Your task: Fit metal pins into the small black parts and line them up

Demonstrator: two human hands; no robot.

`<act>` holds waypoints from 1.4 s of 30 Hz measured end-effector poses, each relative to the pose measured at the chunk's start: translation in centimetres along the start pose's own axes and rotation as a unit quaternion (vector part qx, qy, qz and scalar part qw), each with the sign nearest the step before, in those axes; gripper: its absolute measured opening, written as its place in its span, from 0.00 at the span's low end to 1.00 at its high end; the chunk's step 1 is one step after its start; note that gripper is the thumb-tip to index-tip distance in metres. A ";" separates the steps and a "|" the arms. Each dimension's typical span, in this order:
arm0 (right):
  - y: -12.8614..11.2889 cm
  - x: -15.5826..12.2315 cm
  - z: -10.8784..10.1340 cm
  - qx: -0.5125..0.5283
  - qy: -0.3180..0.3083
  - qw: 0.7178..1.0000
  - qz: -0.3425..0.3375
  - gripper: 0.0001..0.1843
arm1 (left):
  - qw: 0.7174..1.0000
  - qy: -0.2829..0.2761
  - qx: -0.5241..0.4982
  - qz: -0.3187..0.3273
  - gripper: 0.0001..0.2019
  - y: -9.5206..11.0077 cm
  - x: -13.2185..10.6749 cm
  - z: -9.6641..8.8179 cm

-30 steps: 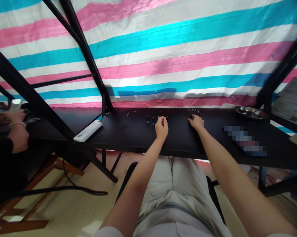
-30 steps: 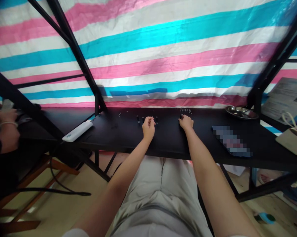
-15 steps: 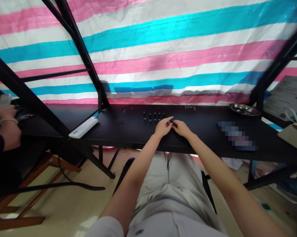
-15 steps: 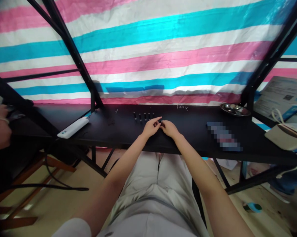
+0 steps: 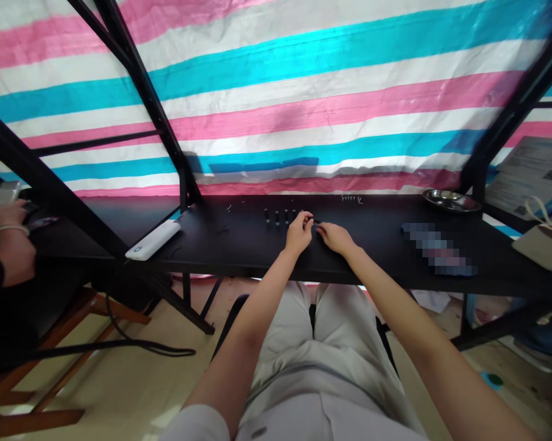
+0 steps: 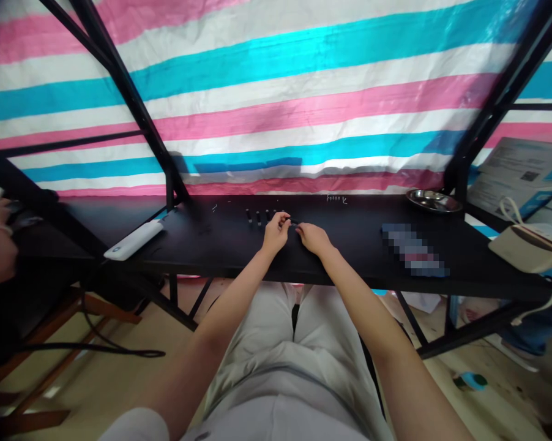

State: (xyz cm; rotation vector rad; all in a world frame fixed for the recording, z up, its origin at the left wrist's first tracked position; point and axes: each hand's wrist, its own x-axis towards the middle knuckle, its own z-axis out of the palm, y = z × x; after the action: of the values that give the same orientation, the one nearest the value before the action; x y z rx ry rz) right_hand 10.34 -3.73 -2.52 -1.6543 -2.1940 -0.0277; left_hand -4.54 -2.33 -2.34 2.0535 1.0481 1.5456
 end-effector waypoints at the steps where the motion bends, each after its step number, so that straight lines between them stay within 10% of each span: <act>1: 0.0 0.0 0.0 0.000 -0.001 1.000 -0.001 0.16 | 1.000 -0.003 0.000 0.001 0.07 0.0 0.0 0.0; 23: 0.3 -0.1 0.0 -0.032 0.005 0.999 0.033 0.17 | 0.999 -0.034 0.012 0.013 0.07 0.4 -0.3 -0.1; 42: 0.0 -0.7 -0.2 0.040 0.051 0.996 -0.068 0.15 | 0.993 -0.101 0.051 -0.034 0.04 -1.3 -0.4 0.4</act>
State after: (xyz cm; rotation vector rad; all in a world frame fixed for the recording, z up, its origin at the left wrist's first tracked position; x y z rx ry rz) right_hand 10.57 -4.45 -2.53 -1.4279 -2.1965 -0.0578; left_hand -4.70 -1.71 -3.61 2.1635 1.1266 1.2447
